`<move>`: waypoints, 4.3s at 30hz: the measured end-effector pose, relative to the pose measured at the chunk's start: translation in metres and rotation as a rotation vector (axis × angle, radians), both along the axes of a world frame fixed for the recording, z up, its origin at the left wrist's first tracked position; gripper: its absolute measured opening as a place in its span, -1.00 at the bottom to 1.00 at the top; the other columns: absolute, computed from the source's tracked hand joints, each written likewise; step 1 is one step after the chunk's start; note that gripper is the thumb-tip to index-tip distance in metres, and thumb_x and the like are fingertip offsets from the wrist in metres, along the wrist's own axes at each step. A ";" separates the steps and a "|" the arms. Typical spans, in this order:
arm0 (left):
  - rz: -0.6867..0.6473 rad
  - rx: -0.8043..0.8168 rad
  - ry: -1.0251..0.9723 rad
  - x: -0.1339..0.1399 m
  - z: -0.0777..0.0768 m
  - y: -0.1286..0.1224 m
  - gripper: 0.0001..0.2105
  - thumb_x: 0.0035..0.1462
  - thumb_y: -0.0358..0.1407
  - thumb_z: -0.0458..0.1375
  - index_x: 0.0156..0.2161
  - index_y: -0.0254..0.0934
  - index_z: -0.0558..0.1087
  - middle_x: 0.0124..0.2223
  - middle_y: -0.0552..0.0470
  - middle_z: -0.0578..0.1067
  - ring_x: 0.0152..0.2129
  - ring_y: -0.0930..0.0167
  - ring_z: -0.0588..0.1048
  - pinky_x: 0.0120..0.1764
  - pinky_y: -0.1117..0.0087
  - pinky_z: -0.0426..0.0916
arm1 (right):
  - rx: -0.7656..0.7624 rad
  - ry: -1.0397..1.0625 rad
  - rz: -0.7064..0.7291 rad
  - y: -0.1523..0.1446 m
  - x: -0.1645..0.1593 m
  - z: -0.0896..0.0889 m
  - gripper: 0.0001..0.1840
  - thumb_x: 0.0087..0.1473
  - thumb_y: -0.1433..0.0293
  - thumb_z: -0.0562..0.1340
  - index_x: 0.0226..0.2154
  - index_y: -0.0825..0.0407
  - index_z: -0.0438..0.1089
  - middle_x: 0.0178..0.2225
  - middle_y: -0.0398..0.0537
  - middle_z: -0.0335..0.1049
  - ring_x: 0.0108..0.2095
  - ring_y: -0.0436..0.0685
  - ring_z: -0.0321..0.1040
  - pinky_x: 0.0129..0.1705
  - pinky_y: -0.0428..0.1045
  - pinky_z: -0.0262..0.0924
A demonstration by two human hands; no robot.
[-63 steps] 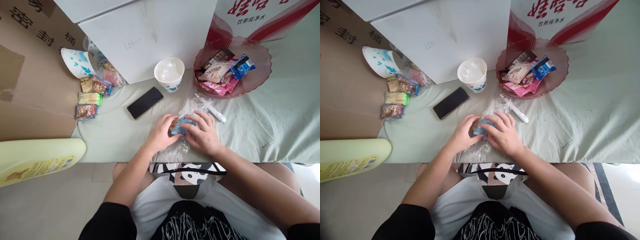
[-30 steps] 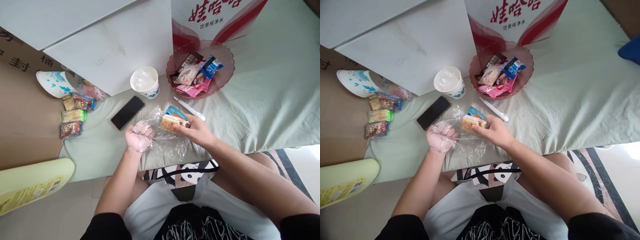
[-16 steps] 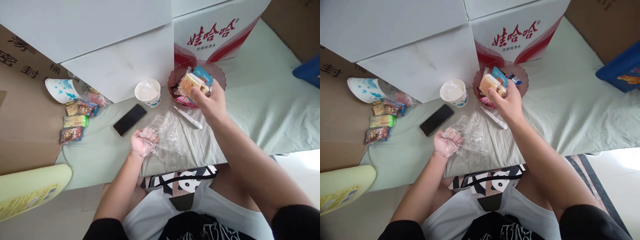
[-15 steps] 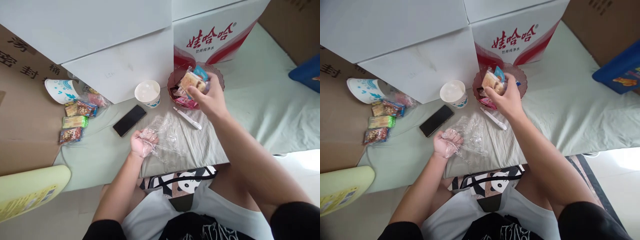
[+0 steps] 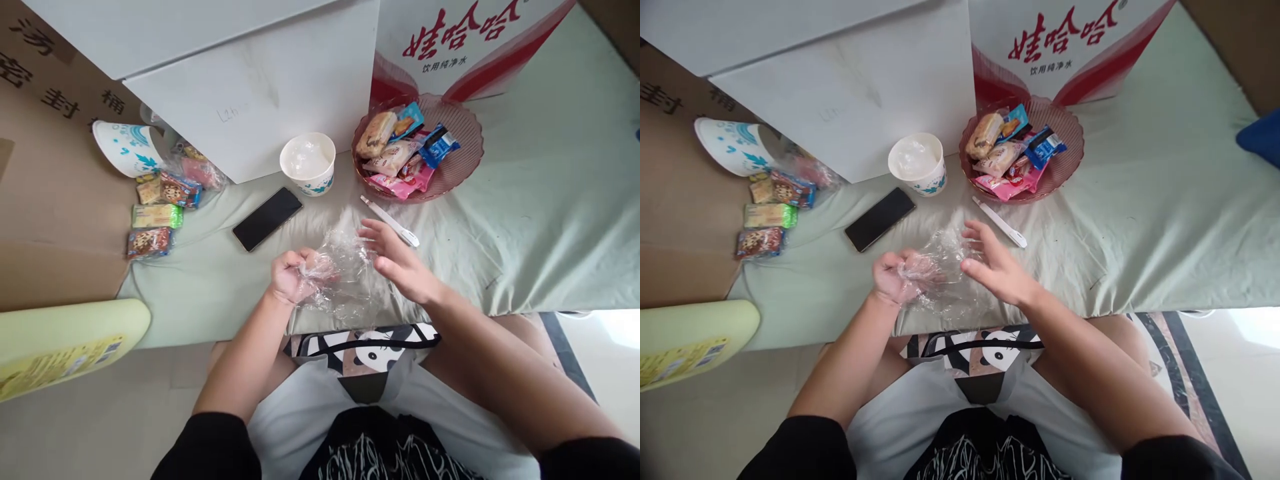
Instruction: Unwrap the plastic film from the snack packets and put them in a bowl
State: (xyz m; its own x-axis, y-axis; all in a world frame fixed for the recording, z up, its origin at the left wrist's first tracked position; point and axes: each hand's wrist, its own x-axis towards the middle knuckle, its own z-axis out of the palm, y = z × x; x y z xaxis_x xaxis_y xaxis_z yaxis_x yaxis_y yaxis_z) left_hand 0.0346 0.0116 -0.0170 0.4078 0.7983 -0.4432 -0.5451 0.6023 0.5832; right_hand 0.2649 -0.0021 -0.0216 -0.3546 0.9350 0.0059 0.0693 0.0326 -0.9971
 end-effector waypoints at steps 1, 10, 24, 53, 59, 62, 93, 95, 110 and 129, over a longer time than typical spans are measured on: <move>0.006 0.054 0.006 0.001 0.000 -0.001 -0.53 -0.13 -0.20 0.26 -0.66 -0.22 -0.01 -0.65 0.12 0.10 -0.64 0.46 0.21 -0.32 0.15 0.43 | -0.045 0.046 0.032 -0.002 -0.003 -0.001 -0.06 0.08 -0.19 0.25 0.32 -0.05 0.05 0.22 0.27 0.30 0.18 0.35 0.36 0.14 0.29 0.35; 0.257 0.271 0.315 -0.003 0.002 0.003 -0.53 -0.36 -0.20 0.49 -0.65 -0.26 0.21 -0.52 0.10 0.40 -0.47 0.37 0.52 -0.20 0.20 0.52 | -0.242 -0.049 -0.291 0.003 -0.012 0.000 -0.42 0.17 0.21 0.22 0.18 0.01 0.16 -0.36 -0.09 0.52 -0.52 0.06 0.45 -0.44 0.03 0.41; 0.505 0.285 0.662 -0.019 -0.005 0.009 -0.66 -0.13 -0.03 0.39 -0.43 -0.24 0.45 -0.50 0.07 0.54 -0.57 0.40 0.54 -0.47 0.41 0.38 | -0.085 0.046 -0.356 0.005 -0.017 -0.007 -0.35 0.25 0.25 0.20 0.32 -0.16 0.01 -0.46 -0.20 0.44 -0.47 0.15 0.50 -0.32 0.15 0.52; 0.518 0.226 0.639 -0.049 -0.002 0.017 -0.62 0.01 -0.11 0.21 -0.71 -0.27 0.41 -0.50 -0.04 0.46 -0.47 0.44 0.45 -0.45 0.47 0.31 | 0.109 -0.005 -0.570 0.005 0.004 0.018 -0.85 0.18 0.33 0.17 -0.36 -0.06 0.44 -0.55 -0.20 0.39 -0.63 -0.01 0.30 -0.56 -0.03 0.28; 0.459 0.353 0.676 -0.049 0.008 0.012 -0.87 -0.23 -0.27 0.34 -0.60 -0.30 0.56 -0.28 -0.05 0.52 -0.36 0.44 0.46 -0.42 0.50 0.31 | 0.047 0.010 -0.565 0.009 0.006 0.017 -0.83 0.10 0.37 0.23 -0.21 -0.02 0.46 -0.41 -0.16 0.49 -0.59 -0.02 0.35 -0.50 -0.03 0.33; 0.410 0.382 0.716 -0.048 0.009 0.009 -0.86 -0.17 -0.30 0.32 -0.63 -0.30 0.53 -0.33 -0.05 0.52 -0.40 0.44 0.45 -0.40 0.47 0.32 | 0.022 -0.002 -0.599 0.012 0.007 0.017 -0.78 0.06 0.37 0.26 -0.18 -0.02 0.46 -0.39 -0.16 0.49 -0.58 -0.02 0.36 -0.49 -0.02 0.35; 0.706 0.325 0.376 -0.057 0.016 0.007 -0.70 0.08 -0.19 0.15 -0.63 -0.22 0.39 -0.17 -0.05 0.60 0.09 0.23 0.49 -0.01 0.27 0.47 | -0.110 -0.341 -0.042 0.016 0.010 0.021 -0.81 -0.05 0.27 0.05 -0.61 -0.04 0.17 -0.63 -0.13 0.35 -0.53 0.07 0.27 -0.40 -0.01 0.13; 0.712 0.308 0.343 -0.056 0.016 0.007 -0.76 0.07 -0.19 0.16 -0.57 -0.20 0.45 -0.32 -0.02 0.54 -0.03 0.27 0.53 -0.05 0.30 0.47 | -0.103 -0.342 -0.034 0.016 0.010 0.019 -0.79 -0.03 0.26 0.05 -0.61 -0.04 0.17 -0.62 -0.12 0.36 -0.52 0.07 0.26 -0.39 0.00 0.13; 0.521 0.382 0.451 -0.050 0.012 0.010 -0.60 0.07 -0.12 0.21 -0.69 -0.28 0.41 -0.45 0.00 0.33 -0.53 0.48 0.34 -0.42 0.40 0.33 | -0.116 -0.352 -0.088 0.018 0.013 0.018 -0.80 -0.04 0.25 0.04 -0.59 -0.04 0.18 -0.61 -0.16 0.33 -0.50 0.06 0.25 -0.37 0.00 0.13; 0.362 0.456 0.363 -0.058 0.016 0.001 -0.28 -0.02 0.07 0.20 -0.88 -0.26 -0.10 -0.63 -0.01 0.08 -0.56 0.39 0.23 -0.28 0.12 0.43 | -0.068 -0.399 -0.062 0.018 0.012 0.016 -0.79 0.03 0.27 0.08 -0.56 -0.03 0.21 -0.62 -0.18 0.30 -0.53 0.03 0.20 -0.42 -0.02 0.08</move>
